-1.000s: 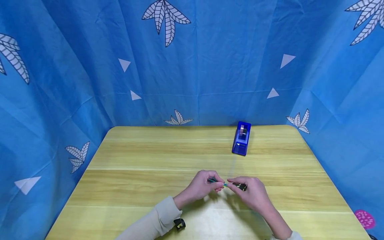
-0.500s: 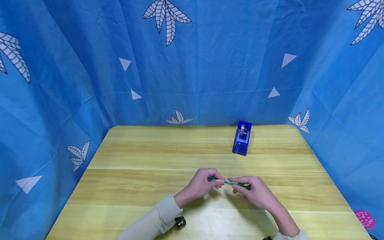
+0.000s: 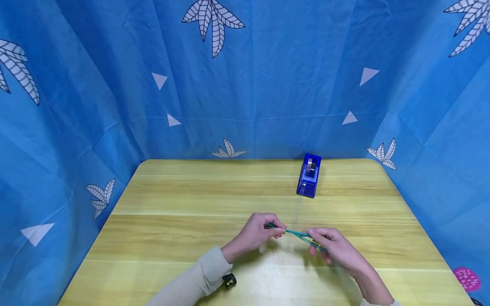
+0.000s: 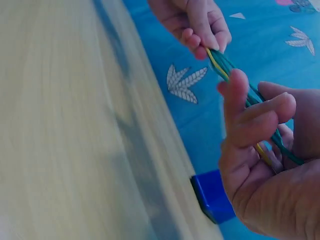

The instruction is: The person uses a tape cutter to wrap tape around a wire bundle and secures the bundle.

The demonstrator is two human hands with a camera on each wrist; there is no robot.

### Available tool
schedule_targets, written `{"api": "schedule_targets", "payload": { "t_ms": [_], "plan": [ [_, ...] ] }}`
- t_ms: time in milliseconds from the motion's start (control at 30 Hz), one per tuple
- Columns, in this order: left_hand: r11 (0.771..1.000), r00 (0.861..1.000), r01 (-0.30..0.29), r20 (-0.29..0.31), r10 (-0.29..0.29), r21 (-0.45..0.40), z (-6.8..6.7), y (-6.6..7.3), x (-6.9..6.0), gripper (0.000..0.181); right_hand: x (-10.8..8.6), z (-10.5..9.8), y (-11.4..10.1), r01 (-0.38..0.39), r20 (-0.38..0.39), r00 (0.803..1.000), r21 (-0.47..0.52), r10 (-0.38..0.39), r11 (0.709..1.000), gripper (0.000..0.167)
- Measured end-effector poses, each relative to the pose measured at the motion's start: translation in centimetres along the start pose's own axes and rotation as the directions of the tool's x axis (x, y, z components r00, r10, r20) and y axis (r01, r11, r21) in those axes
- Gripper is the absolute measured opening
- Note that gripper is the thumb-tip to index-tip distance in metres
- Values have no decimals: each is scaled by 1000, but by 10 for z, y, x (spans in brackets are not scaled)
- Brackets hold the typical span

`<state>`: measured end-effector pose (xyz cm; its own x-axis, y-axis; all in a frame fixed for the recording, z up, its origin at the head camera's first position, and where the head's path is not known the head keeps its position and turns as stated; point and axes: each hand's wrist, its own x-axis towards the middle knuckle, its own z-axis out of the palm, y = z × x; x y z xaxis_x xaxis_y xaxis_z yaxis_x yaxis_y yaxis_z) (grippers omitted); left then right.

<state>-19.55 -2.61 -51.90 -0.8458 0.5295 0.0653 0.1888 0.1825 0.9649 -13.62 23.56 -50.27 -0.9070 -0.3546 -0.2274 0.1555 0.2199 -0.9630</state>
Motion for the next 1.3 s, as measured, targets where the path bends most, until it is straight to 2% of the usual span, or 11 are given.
{"api": "schedule_targets", "payload": {
  "t_ms": [167,367,533,700,867,1067,1167,1300],
  "plan": [
    [999,1000,-12,13,11,31,0,-1,0,5,1,2,7,-20,-15,1000,86,21,996,42],
    [999,999,-34,24,33,34,1,0,-1,4,4,2,11,14,-34,999,103,-11,995,33],
    [1000,999,-9,38,8,13,0,-2,0,5,3,3,9,41,-72,997,62,-36,997,34],
    [998,994,55,94,-51,-35,-4,-2,2,21,2,5,6,74,-134,988,-62,-82,995,30],
    [990,983,122,143,-111,-72,-8,-1,6,26,3,6,6,161,-171,964,-228,-202,960,22],
    [978,968,178,196,-154,-110,-11,-2,9,27,4,9,8,245,-179,935,-299,-306,922,18],
    [966,962,204,217,-167,-161,-12,-4,9,22,4,11,10,299,-183,910,-335,-373,894,16],
    [951,962,218,211,-172,-220,-10,-7,9,17,5,12,12,360,-180,875,-378,-449,853,14]
  ]
}}
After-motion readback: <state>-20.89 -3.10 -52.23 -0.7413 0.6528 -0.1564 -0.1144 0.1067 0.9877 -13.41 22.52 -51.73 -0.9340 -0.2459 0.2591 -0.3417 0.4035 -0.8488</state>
